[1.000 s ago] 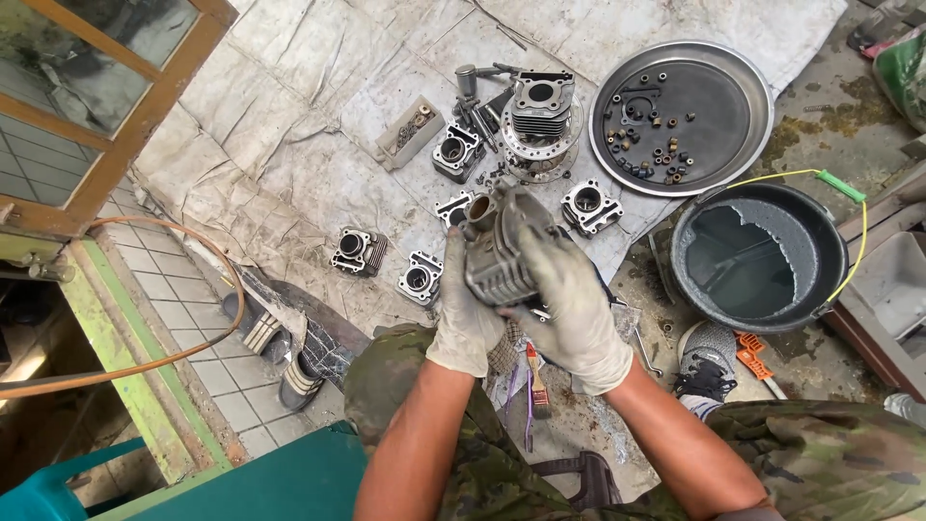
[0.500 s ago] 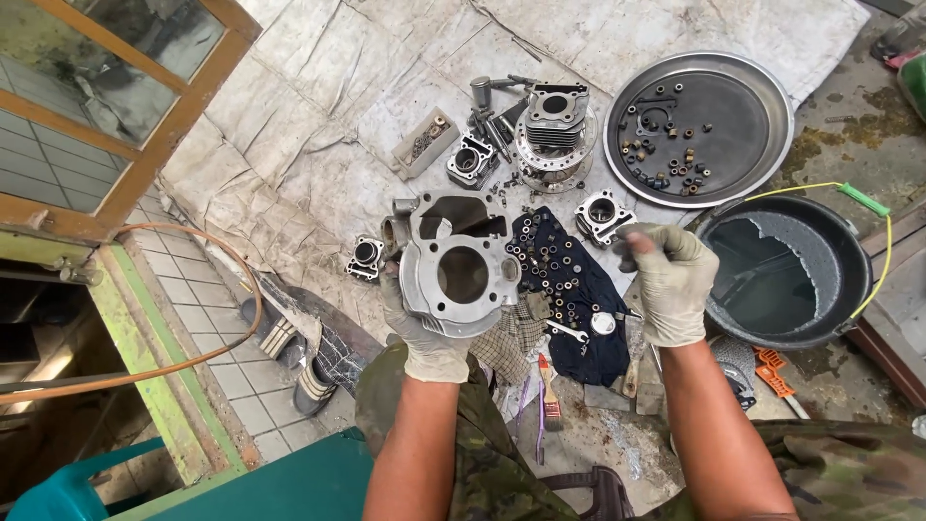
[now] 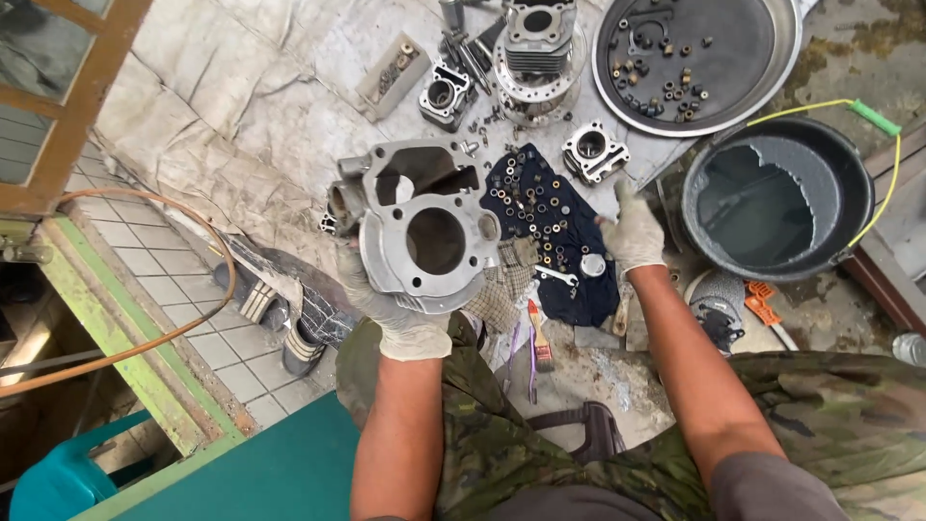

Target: The person is cleaning a motorcycle piston and fitting it into a cylinder block for inspection during an engine repair.

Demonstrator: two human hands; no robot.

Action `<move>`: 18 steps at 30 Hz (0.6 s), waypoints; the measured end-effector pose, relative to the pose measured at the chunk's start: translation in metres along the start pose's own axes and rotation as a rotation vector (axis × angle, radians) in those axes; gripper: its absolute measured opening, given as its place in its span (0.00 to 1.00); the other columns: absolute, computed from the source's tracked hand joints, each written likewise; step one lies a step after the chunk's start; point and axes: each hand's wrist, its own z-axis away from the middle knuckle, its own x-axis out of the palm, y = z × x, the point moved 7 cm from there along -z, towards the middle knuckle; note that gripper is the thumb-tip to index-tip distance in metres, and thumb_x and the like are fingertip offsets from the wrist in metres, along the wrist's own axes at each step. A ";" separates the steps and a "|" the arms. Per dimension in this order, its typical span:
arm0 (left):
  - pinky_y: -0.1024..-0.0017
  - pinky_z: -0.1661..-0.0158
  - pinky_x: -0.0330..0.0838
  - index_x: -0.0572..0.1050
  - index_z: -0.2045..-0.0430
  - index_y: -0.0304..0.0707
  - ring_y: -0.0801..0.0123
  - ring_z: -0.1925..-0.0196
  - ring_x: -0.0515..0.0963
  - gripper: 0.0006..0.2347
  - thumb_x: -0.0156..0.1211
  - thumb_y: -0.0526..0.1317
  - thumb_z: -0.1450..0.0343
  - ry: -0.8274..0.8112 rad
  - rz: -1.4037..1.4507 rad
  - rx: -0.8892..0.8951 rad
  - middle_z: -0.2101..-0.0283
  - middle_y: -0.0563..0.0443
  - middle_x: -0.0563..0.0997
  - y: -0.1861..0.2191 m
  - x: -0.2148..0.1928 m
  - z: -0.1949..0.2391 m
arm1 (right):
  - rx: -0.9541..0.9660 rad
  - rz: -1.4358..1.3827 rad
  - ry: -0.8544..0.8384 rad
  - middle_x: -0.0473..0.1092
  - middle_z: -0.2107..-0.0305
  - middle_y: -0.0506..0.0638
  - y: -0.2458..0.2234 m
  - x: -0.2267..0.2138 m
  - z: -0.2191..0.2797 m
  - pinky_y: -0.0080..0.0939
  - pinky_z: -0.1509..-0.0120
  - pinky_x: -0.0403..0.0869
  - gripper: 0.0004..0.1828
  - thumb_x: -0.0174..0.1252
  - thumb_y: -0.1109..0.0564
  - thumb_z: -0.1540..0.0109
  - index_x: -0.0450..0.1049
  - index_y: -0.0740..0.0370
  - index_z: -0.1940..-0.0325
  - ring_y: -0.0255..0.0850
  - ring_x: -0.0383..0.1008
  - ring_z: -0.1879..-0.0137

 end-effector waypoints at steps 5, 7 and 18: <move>0.39 0.44 0.71 0.78 0.61 0.44 0.48 0.51 0.82 0.09 0.59 0.46 0.30 0.034 0.019 -0.024 0.58 0.38 0.83 -0.001 0.003 0.011 | 0.015 0.351 -0.288 0.63 0.32 0.58 0.099 0.131 0.015 0.73 0.33 0.69 0.47 0.69 0.45 0.44 0.58 0.47 0.24 0.65 0.72 0.35; 0.39 0.44 0.71 0.78 0.62 0.44 0.49 0.52 0.82 0.09 0.60 0.46 0.30 0.043 0.024 -0.017 0.59 0.38 0.84 -0.003 0.006 0.013 | -0.023 0.462 -0.341 0.59 0.27 0.55 0.133 0.174 0.015 0.75 0.32 0.68 0.50 0.69 0.41 0.45 0.56 0.44 0.22 0.65 0.72 0.35; 0.44 0.47 0.75 0.79 0.69 0.43 0.54 0.60 0.85 0.08 0.61 0.46 0.31 -0.001 0.092 0.030 0.67 0.40 0.85 -0.014 0.048 0.022 | -0.104 0.701 -0.215 0.81 0.59 0.38 0.151 0.176 -0.001 0.61 0.51 0.76 0.30 0.67 0.41 0.49 0.73 0.31 0.41 0.48 0.81 0.46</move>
